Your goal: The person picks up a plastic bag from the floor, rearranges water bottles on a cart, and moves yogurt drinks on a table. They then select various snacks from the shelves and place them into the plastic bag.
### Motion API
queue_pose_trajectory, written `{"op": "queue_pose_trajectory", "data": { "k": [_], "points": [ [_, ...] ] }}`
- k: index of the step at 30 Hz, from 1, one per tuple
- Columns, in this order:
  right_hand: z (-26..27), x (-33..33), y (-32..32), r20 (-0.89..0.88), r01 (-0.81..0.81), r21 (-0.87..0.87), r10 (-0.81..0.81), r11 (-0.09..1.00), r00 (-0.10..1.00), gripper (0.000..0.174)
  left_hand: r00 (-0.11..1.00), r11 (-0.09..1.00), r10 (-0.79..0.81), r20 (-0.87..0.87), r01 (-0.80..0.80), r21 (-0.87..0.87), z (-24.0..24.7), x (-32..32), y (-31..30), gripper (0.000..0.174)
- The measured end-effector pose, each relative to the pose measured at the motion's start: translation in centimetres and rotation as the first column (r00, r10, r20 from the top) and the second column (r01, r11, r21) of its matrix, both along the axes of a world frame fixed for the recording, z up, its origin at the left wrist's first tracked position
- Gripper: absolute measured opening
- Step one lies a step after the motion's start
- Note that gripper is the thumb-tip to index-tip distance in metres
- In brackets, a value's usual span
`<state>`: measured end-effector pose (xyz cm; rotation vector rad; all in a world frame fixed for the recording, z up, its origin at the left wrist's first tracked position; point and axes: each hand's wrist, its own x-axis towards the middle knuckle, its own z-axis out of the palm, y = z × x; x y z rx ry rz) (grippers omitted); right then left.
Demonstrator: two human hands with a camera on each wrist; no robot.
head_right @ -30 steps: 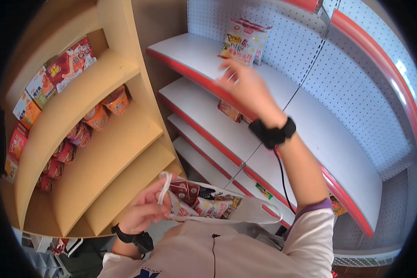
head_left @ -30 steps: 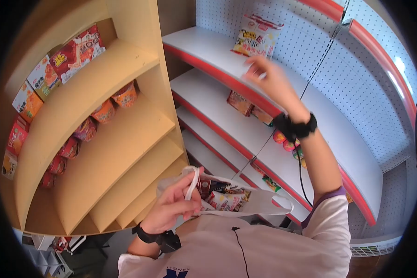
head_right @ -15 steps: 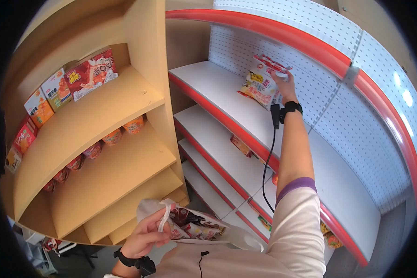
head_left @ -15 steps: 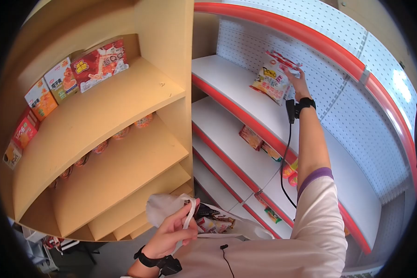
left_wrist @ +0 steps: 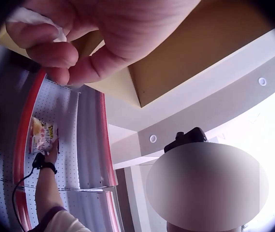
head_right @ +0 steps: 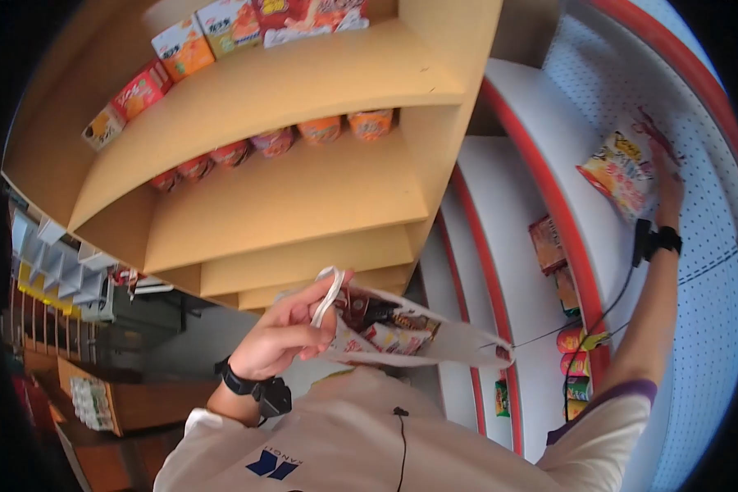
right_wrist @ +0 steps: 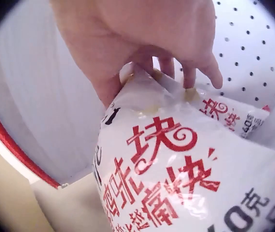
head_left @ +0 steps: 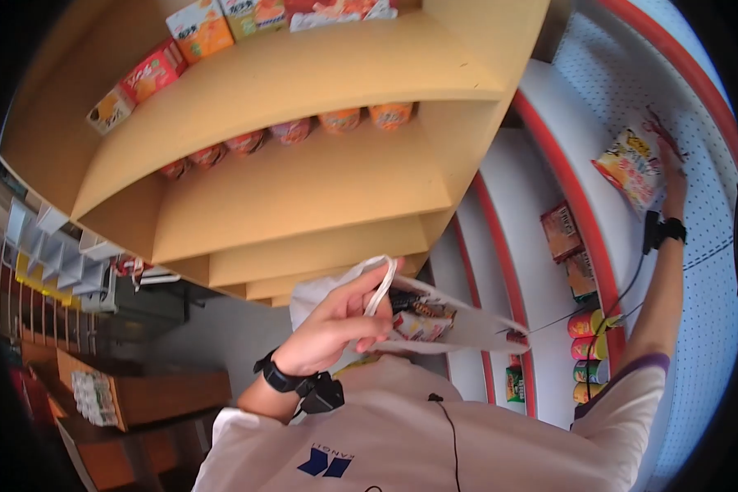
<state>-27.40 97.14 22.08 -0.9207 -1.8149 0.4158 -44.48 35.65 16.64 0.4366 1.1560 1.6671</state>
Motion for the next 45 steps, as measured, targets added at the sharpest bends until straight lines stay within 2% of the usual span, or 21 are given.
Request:
{"op": "queue_pose_trajectory", "data": {
  "k": [2, 4, 6, 11, 13, 16, 17, 19, 21, 24, 25, 27, 29, 33, 35, 36, 38, 40, 41, 43, 45],
  "points": [
    [2.1, 0.8, -0.1, 0.137, 0.012, -0.097, 0.002, 0.995, 0.991, 0.067, 0.999, 0.999, 0.009, 0.043, -0.011, 0.047, -0.2, -0.4, -0.4, 0.075],
    [3.8, 1.9, -5.1, 0.085, -0.148, 0.147, 0.137, 0.978, 0.987, 0.07, 0.997, 1.0, 0.011, 0.072, -0.012, 0.003, -0.2, -0.4, -0.7, 0.077],
    [6.1, 3.7, -12.1, 0.033, -0.258, 0.179, 0.256, 0.949, 0.966, 0.058, 1.0, 0.997, 0.026, -0.005, -0.026, 0.077, -0.5, -0.4, -0.4, 0.077],
    [6.9, 7.8, -27.5, -0.126, -0.529, -0.061, 0.519, 0.846, 0.845, 0.03, 0.999, 0.998, -0.043, 0.007, 0.043, 0.042, -0.7, -0.8, -0.4, 0.079],
    [2.3, 9.9, -30.6, -0.154, -0.67, -0.367, 0.669, 0.645, 0.728, 0.044, 0.981, 0.978, -0.18, 0.069, 0.171, 0.12, -1.4, -1.6, -0.5, 0.079],
    [-3.1, 6.2, -36.3, -0.196, -0.542, -0.787, 0.713, 0.294, 0.673, 0.048, 0.959, 0.961, -0.265, 0.098, 0.255, 0.11, -1.7, -1.9, -0.3, 0.083],
    [-5.9, 4.7, -36.5, -0.262, -0.635, -0.754, 0.808, 0.169, 0.528, 0.038, 0.949, 0.952, -0.299, 0.102, 0.288, 0.103, -1.7, -2.0, -0.3, 0.083],
    [-11.2, 3.0, -38.0, -0.353, -0.674, -0.738, 0.831, 0.036, 0.431, 0.03, 0.922, 0.924, -0.379, 0.085, 0.372, 0.082, -1.6, -2.0, -0.1, 0.085],
    [-13.9, 1.8, -39.1, -0.221, -0.697, -0.704, 0.892, 0.132, 0.393, 0.036, 0.875, 0.877, -0.48, 0.067, 0.479, 0.039, -1.3, -2.0, -0.3, 0.086],
    [-15.5, 0.7, -40.9, -0.03, -0.759, -0.577, 0.92, 0.303, 0.39, 0.031, 0.791, 0.791, -0.612, -0.001, 0.612, 0.011, -1.7, -1.6, 0.0, 0.086],
    [-15.7, 0.7, -41.9, -0.036, -0.749, -0.577, 0.906, 0.325, 0.421, 0.031, 0.8, 0.8, -0.599, 0.021, 0.6, -0.013, -1.4, -1.4, 0.2, 0.087],
    [-16.0, 0.6, -44.5, 0.119, -0.712, -0.468, 0.835, 0.524, 0.537, 0.031, 0.79, 0.789, -0.612, 0.04, 0.613, -0.043, -1.3, -1.0, 0.6, 0.088],
    [-17.3, 0.7, -48.2, 0.327, -0.69, -0.24, 0.726, 0.682, 0.604, 0.026, 0.781, 0.784, -0.62, 0.08, 0.62, 0.017, -1.8, -0.4, 0.8, 0.089],
    [-20.3, -0.2, -55.8, 0.462, -0.551, -0.155, 0.553, 0.82, 0.693, 0.027, 0.715, 0.719, -0.688, 0.125, 0.695, -0.016, -1.5, 2.5, 0.7, 0.09],
    [-21.6, -1.1, -57.3, 0.302, -0.596, -0.206, 0.63, 0.776, 0.716, 0.036, 0.696, 0.693, -0.712, 0.096, 0.718, -0.067, -1.7, 3.8, 0.1, 0.091],
    [-23.2, -1.6, -57.5, 0.271, -0.569, -0.137, 0.583, 0.811, 0.766, 0.045, 0.713, 0.704, -0.7, 0.051, 0.7, -0.121, -1.9, 4.3, -0.2, 0.092],
    [-23.8, -1.8, -57.4, 0.307, -0.485, -0.136, 0.502, 0.864, 0.808, 0.043, 0.707, 0.699, -0.707, 0.024, 0.703, -0.131, -2.0, 5.3, -0.8, 0.091],
    [-24.8, -1.6, -57.2, 0.333, -0.496, -0.266, 0.562, 0.826, 0.757, 0.042, 0.765, 0.757, -0.644, 0.027, 0.641, -0.128, -2.5, 6.3, -1.8, 0.088],
    [-25.2, -1.0, -57.7, 0.33, -0.464, -0.27, 0.534, 0.844, 0.779, 0.042, 0.77, 0.765, -0.637, -0.044, 0.624, -0.158, -3.0, 6.6, -2.4, 0.086],
    [-25.8, 0.6, -59.0, 0.354, -0.468, -0.32, 0.562, 0.824, 0.747, 0.042, 0.751, 0.746, -0.66, -0.02, 0.652, -0.135, -3.6, 6.9, -3.2, 0.087],
    [-26.7, 2.6, -61.2, 0.322, -0.433, -0.294, 0.515, 0.852, 0.794, 0.04, 0.746, 0.743, -0.666, 0.002, 0.664, -0.084, -4.1, 7.4, -4.0, 0.084]
  ]
}}
